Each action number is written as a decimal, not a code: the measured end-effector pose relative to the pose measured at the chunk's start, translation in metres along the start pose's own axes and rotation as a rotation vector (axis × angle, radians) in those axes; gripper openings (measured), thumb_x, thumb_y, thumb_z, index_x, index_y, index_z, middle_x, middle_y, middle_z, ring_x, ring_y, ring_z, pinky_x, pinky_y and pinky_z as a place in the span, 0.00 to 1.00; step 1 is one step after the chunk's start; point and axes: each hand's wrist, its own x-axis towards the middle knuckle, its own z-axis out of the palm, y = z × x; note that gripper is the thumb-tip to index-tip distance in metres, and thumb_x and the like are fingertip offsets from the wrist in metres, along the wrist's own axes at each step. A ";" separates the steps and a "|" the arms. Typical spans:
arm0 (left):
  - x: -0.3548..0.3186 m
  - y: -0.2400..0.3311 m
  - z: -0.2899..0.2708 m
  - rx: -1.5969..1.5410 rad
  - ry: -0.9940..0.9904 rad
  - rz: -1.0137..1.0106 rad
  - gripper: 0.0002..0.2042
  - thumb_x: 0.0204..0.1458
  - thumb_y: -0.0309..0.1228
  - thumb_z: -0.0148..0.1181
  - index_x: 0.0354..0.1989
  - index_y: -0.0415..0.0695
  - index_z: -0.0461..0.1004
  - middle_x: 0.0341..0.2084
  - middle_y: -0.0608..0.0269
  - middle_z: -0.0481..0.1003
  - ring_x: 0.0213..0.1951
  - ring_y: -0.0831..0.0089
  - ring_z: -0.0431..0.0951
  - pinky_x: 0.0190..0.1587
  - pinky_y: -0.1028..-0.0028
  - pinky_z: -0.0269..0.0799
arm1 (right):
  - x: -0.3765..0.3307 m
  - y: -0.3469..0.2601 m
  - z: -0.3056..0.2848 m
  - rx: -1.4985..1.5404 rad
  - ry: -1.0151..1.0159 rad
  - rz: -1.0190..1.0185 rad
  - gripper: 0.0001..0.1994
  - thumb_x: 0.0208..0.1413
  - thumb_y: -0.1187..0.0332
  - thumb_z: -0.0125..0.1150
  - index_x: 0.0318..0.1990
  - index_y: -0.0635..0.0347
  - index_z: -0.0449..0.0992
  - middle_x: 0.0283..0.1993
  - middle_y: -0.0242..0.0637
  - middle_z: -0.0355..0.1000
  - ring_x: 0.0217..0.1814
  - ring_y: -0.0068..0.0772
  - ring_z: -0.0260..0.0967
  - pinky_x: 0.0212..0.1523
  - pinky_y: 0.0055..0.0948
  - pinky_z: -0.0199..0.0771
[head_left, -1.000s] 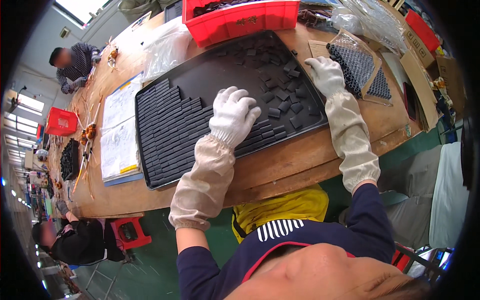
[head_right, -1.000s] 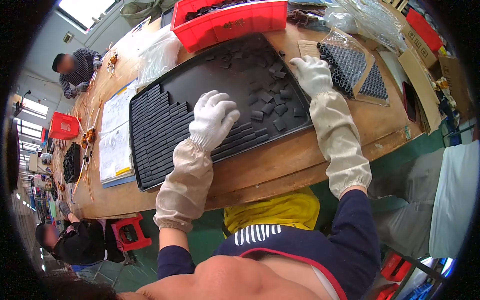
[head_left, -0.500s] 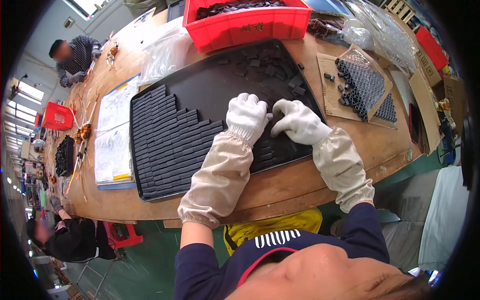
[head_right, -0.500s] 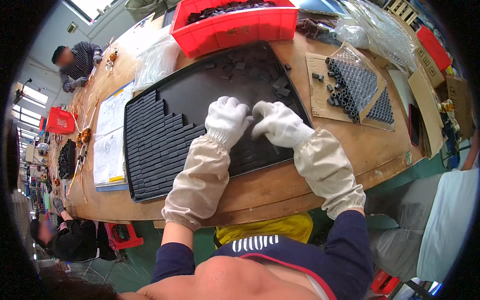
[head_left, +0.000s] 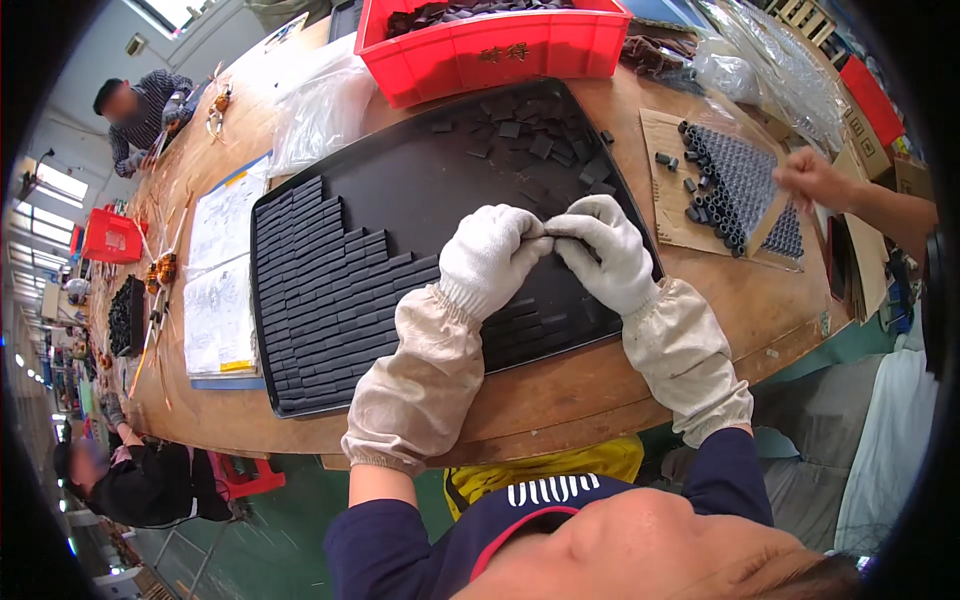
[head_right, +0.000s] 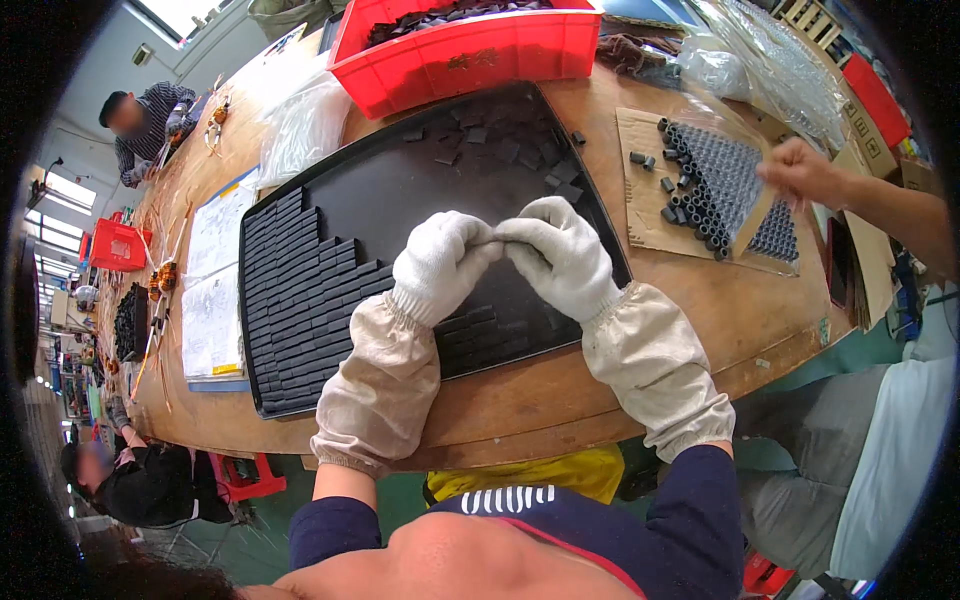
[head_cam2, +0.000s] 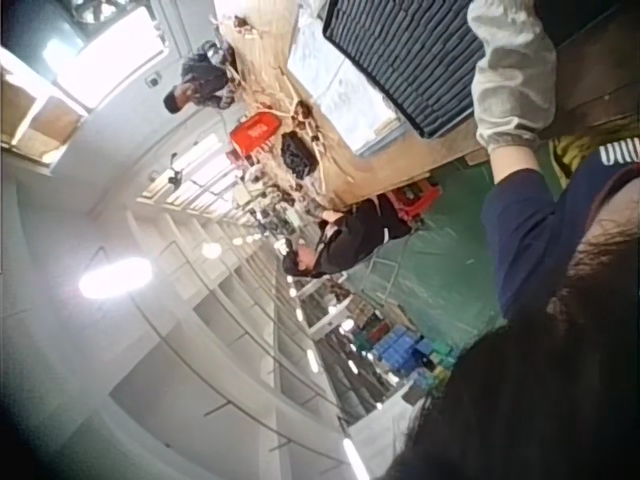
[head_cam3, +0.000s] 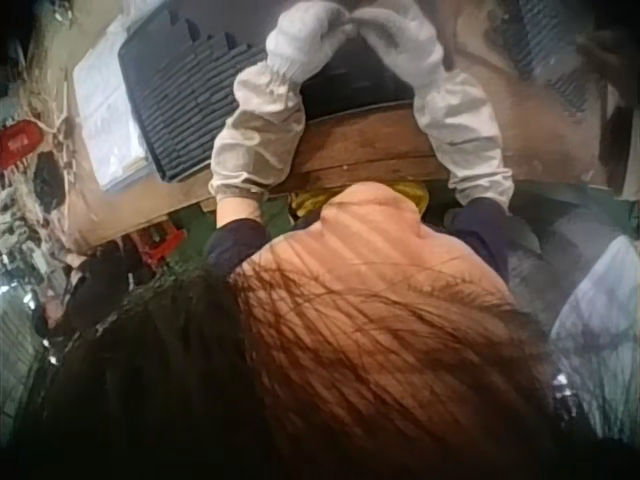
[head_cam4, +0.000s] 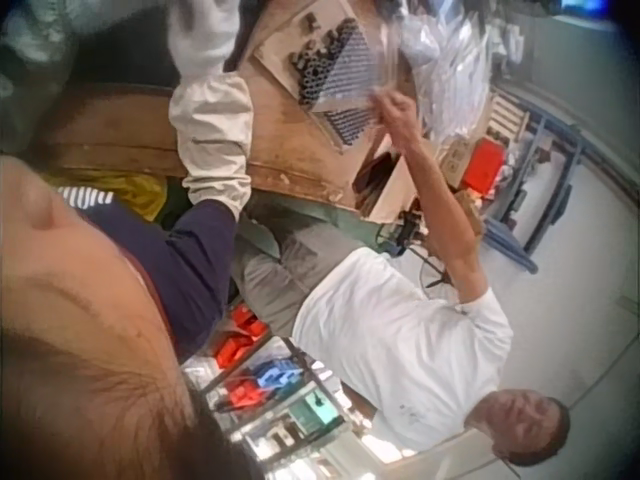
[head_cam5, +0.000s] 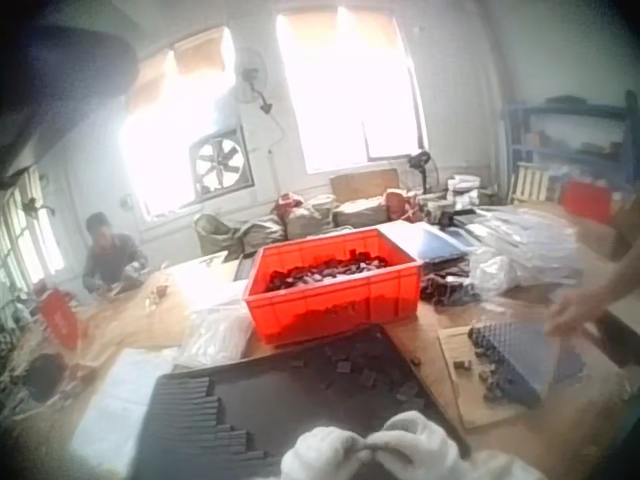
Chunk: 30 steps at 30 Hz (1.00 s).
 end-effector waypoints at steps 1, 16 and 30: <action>0.000 0.002 0.000 -0.029 -0.009 0.009 0.07 0.49 0.27 0.71 0.31 0.43 0.78 0.28 0.57 0.79 0.33 0.59 0.80 0.37 0.65 0.76 | -0.001 0.002 -0.001 0.003 0.011 0.002 0.16 0.47 0.81 0.71 0.45 0.56 0.81 0.43 0.39 0.72 0.41 0.39 0.75 0.39 0.32 0.78; -0.004 0.007 -0.012 -0.877 -0.347 -0.505 0.19 0.64 0.34 0.62 0.59 0.36 0.73 0.45 0.63 0.79 0.45 0.78 0.77 0.52 0.75 0.74 | -0.003 -0.002 -0.002 0.112 0.063 0.068 0.16 0.49 0.84 0.67 0.44 0.56 0.81 0.47 0.39 0.73 0.48 0.37 0.76 0.44 0.30 0.80; -0.006 -0.004 -0.004 -0.673 -0.215 -0.387 0.15 0.62 0.33 0.64 0.53 0.38 0.78 0.41 0.67 0.79 0.42 0.81 0.76 0.48 0.77 0.73 | -0.006 0.008 -0.009 0.610 -0.028 0.308 0.11 0.61 0.77 0.64 0.51 0.63 0.77 0.54 0.37 0.70 0.56 0.26 0.71 0.56 0.27 0.75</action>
